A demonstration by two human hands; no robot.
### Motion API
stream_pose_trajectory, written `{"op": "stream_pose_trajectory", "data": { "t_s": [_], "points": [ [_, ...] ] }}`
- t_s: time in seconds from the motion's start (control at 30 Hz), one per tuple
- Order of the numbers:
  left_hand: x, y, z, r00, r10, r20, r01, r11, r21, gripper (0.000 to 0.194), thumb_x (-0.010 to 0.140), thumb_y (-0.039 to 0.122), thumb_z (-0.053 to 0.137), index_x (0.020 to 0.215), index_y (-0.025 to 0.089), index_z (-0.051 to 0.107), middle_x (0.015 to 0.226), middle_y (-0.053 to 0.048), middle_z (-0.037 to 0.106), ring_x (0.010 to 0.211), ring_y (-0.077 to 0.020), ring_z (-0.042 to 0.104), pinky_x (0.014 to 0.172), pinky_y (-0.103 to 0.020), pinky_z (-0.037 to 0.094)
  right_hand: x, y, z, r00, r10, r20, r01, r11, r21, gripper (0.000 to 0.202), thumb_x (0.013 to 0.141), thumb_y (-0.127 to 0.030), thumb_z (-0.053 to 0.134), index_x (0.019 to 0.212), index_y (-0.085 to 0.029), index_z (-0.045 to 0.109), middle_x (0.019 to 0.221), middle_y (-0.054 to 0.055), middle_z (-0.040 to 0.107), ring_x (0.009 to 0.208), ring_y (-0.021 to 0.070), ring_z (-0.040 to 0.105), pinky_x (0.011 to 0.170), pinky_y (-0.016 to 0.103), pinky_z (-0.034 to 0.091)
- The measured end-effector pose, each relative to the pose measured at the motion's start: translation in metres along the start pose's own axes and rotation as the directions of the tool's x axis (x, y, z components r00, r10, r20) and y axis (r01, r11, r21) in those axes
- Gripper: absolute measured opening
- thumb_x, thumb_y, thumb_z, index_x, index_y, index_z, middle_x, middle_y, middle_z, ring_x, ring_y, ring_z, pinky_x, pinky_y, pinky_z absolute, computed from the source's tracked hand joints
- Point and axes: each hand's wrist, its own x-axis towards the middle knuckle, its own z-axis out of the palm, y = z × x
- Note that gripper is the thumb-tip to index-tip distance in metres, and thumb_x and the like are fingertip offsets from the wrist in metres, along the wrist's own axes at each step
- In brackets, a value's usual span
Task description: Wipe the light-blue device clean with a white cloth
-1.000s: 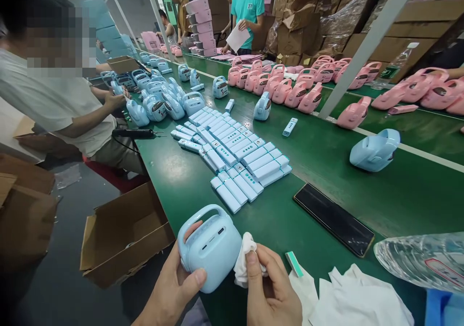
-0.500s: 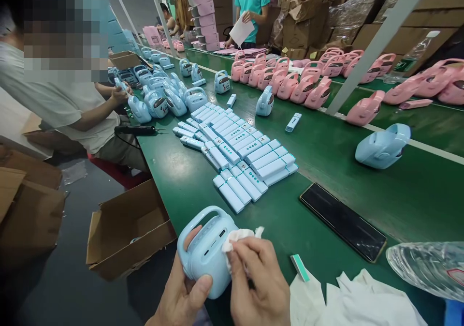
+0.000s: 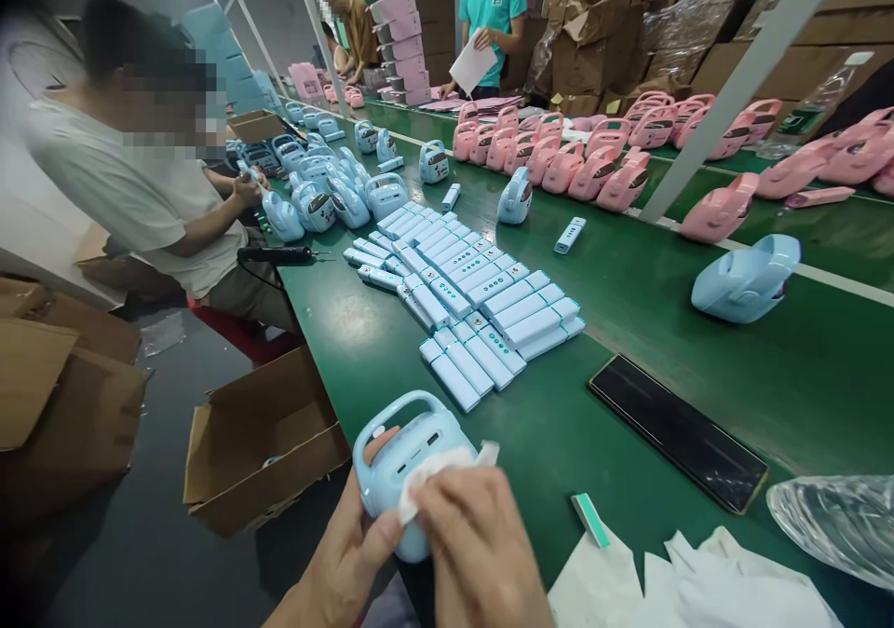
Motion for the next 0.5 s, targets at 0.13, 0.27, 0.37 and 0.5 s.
{"op": "stream_pose_trajectory", "data": {
  "t_s": [0.13, 0.27, 0.37, 0.5],
  "points": [
    [0.0, 0.0, -0.001, 0.992, -0.122, 0.022, 0.124, 0.98, -0.156, 0.087, 0.087, 0.062, 0.073, 0.155, 0.029, 0.031, 0.159, -0.011, 0.041, 0.14, -0.0346, 0.049, 0.114, -0.041, 0.05, -0.006, 0.011, -0.011, 0.898, 0.429, -0.093, -0.431, 0.903, 0.004, 0.009, 0.099, -0.029, 0.065, 0.106, -0.032, 0.071, 0.108, -0.001, 0.068, 0.099, 0.0095, 0.066, 0.084, 0.012, 0.054],
    [0.002, -0.001, -0.005, 0.989, -0.089, 0.118, 0.111, 0.974, -0.195, 0.082, 0.088, 0.061, 0.072, 0.154, 0.032, 0.031, 0.156, -0.011, 0.042, 0.14, -0.0374, 0.047, 0.115, -0.048, 0.048, -0.017, 0.007, -0.014, 0.759, 0.634, -0.147, -0.641, 0.767, 0.0, 0.016, 0.094, -0.053, 0.066, 0.101, -0.041, 0.075, 0.106, -0.005, 0.073, 0.084, 0.0085, 0.071, 0.066, 0.006, 0.056],
    [0.005, 0.001, -0.008, 0.986, -0.098, 0.134, 0.119, 0.98, -0.161, 0.077, 0.09, 0.061, 0.069, 0.152, 0.033, 0.032, 0.149, -0.011, 0.047, 0.134, -0.0349, 0.051, 0.112, -0.047, 0.049, -0.018, 0.001, -0.012, 0.718, 0.679, -0.153, -0.69, 0.723, -0.027, 0.021, 0.09, -0.058, 0.068, 0.097, -0.041, 0.077, 0.106, -0.005, 0.075, 0.081, 0.0098, 0.072, 0.06, 0.006, 0.055],
    [0.01, 0.005, -0.008, 0.988, -0.118, 0.101, 0.132, 0.981, -0.141, 0.082, 0.087, 0.065, 0.07, 0.151, 0.029, 0.033, 0.146, -0.013, 0.049, 0.13, -0.0348, 0.052, 0.108, -0.047, 0.05, -0.014, 0.001, -0.01, 0.73, 0.666, -0.15, -0.675, 0.738, -0.011, 0.02, 0.09, -0.057, 0.069, 0.098, -0.04, 0.078, 0.107, -0.004, 0.075, 0.084, 0.0104, 0.072, 0.061, 0.006, 0.055]
  ]
}}
